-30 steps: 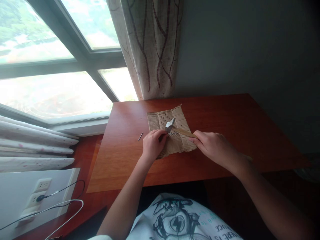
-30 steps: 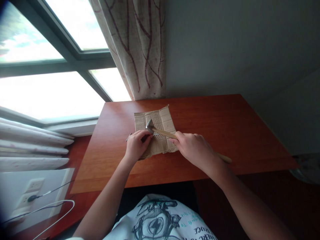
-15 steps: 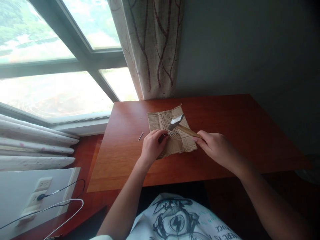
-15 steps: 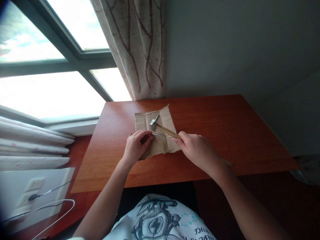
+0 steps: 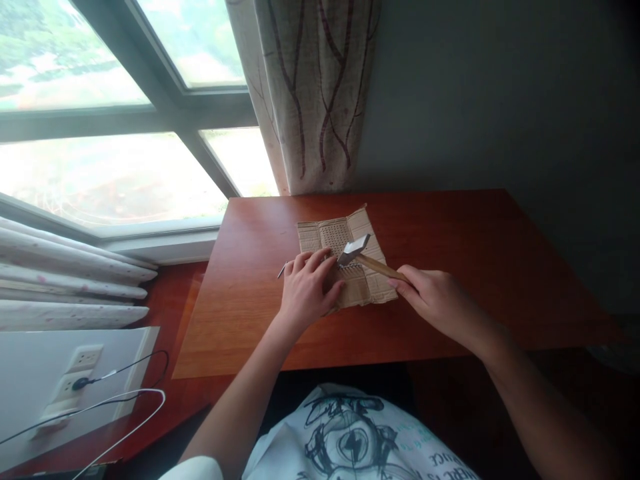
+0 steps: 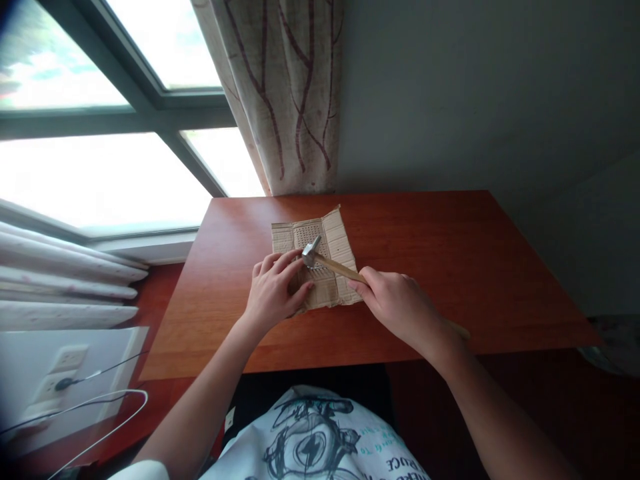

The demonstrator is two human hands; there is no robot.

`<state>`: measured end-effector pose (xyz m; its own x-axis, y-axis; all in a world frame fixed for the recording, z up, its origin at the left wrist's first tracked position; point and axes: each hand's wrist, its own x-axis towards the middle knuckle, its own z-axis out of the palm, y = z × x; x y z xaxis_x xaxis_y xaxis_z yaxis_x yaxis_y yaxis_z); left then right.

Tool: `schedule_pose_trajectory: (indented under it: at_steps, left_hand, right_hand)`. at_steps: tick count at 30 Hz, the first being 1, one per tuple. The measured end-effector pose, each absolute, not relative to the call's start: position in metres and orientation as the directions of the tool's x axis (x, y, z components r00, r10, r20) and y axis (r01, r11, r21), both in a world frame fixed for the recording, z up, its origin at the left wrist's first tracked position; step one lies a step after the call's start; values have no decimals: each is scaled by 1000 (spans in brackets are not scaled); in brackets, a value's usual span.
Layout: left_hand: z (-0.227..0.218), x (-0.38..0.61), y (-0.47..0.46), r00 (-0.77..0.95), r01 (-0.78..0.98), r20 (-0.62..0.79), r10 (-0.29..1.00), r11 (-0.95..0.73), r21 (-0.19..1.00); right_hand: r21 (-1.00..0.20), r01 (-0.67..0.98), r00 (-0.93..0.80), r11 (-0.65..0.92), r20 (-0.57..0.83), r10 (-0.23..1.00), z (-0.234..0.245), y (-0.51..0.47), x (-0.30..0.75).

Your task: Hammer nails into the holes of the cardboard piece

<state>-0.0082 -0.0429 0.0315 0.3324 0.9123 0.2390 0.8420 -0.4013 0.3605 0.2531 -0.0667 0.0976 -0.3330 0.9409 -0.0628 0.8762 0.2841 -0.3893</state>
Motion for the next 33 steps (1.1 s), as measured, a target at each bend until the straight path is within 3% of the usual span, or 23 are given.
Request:
schedule_pose_trajectory:
  at_steps: [33]
  left_hand:
    - [30, -12, -40, 326, 834, 215, 921, -387, 394]
  right_hand:
    - [-327, 899, -334, 292, -81, 939, 88, -70, 240]
